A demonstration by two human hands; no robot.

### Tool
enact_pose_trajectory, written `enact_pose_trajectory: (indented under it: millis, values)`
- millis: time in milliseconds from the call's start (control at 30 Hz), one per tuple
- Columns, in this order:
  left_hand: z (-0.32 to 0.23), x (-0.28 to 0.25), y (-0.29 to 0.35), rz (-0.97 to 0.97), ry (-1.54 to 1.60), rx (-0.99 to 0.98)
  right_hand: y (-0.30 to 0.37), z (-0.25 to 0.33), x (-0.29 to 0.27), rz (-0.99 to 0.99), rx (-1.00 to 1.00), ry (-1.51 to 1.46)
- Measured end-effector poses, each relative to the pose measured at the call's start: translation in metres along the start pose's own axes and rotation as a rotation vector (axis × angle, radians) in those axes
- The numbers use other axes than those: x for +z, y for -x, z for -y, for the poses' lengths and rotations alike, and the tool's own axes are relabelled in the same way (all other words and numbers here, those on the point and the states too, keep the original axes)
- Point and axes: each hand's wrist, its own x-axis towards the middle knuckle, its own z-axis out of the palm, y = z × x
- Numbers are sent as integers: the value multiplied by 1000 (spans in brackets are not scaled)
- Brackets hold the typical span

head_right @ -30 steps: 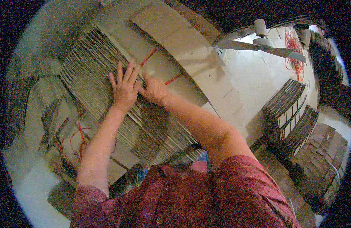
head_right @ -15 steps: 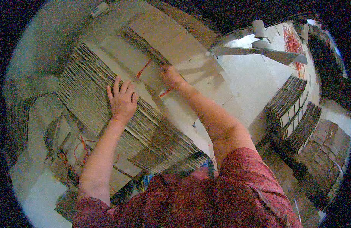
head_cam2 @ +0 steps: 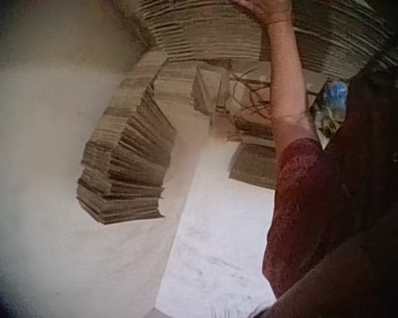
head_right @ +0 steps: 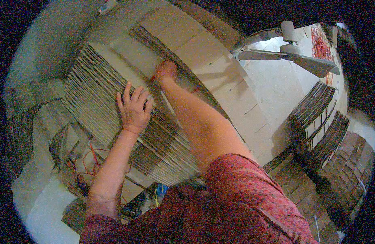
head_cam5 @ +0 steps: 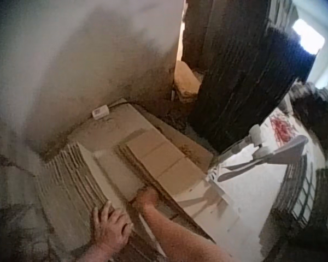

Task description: The person gathers flat cardboard sheets, aligns them into a stack, and secures the bundle using red plastic straps. They then place the tied stack onto a larger pile and briefly handle a power cord and scissors.

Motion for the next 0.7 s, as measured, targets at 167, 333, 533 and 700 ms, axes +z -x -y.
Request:
enact_pose_trajectory:
  millis: [167, 333, 533, 700]
  values:
    - [6, -2, 6, 11, -69, -16, 16, -14, 16, 371, 263, -1051]
    - [-4, 6, -7, -3, -23, 44, -36, -88, 46, 46, -707, -238]
    - [2, -1, 1, 9, -27, 1, 31, -65, -1, 212, -179, -194]
    - [0, 0, 0, -8, -20, 11, 59, -64, -37, 322, -103, -443]
